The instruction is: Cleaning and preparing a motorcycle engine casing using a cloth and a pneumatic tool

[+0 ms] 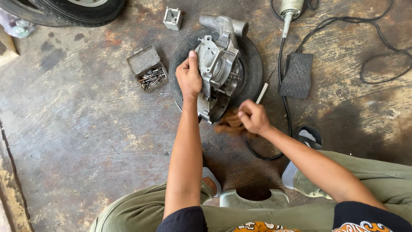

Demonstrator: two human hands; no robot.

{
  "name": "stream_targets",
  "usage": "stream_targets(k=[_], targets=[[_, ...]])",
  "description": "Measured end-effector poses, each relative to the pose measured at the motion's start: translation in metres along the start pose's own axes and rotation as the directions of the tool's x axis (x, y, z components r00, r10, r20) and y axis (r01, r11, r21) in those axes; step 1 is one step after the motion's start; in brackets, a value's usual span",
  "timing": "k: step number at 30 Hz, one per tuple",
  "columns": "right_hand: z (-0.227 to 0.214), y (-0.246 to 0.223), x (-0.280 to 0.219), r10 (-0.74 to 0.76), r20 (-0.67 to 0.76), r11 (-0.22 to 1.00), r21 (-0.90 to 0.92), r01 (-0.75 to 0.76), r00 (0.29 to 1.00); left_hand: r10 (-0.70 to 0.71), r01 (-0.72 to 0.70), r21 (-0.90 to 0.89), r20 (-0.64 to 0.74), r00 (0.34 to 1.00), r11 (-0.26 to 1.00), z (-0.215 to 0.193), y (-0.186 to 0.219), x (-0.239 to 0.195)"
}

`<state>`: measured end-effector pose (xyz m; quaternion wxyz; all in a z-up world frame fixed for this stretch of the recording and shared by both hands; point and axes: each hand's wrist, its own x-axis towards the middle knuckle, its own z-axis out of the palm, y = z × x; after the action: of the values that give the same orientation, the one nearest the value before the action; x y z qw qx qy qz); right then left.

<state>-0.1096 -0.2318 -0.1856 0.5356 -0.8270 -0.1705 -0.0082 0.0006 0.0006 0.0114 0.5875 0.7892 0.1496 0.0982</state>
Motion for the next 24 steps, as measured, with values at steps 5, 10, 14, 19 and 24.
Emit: stream_targets(k=[5, 10, 14, 19, 24], targets=[[-0.061, -0.071, 0.076, 0.032, -0.570, 0.999, 0.025, -0.022, 0.821, -0.006, 0.005, -0.014, -0.017, 1.000, 1.000, 0.001, -0.008, 0.002], [-0.072, -0.134, 0.119, -0.137, -0.483, 0.980, -0.195, 0.047, 0.865, 0.020, -0.020, -0.010, -0.012, 1.000, 1.000, 0.002, -0.008, 0.005], [-0.037, -0.125, 0.133, -0.141, -0.133, 0.812, -0.583, 0.038, 0.981, 0.024, -0.025, -0.030, -0.008, 1.000, 0.999, -0.001, 0.000, -0.002], [-0.029, -0.129, 0.133, -0.135, -0.126, 0.790, -0.612, 0.030, 0.983, 0.036, -0.036, -0.055, -0.012, 0.999, 0.998, 0.001, 0.006, -0.001], [-0.019, -0.129, 0.126, -0.068, -0.140, 0.766, -0.642, -0.038, 0.988, 0.051, -0.052, -0.058, -0.008, 0.999, 0.997, 0.002, 0.003, -0.001]])
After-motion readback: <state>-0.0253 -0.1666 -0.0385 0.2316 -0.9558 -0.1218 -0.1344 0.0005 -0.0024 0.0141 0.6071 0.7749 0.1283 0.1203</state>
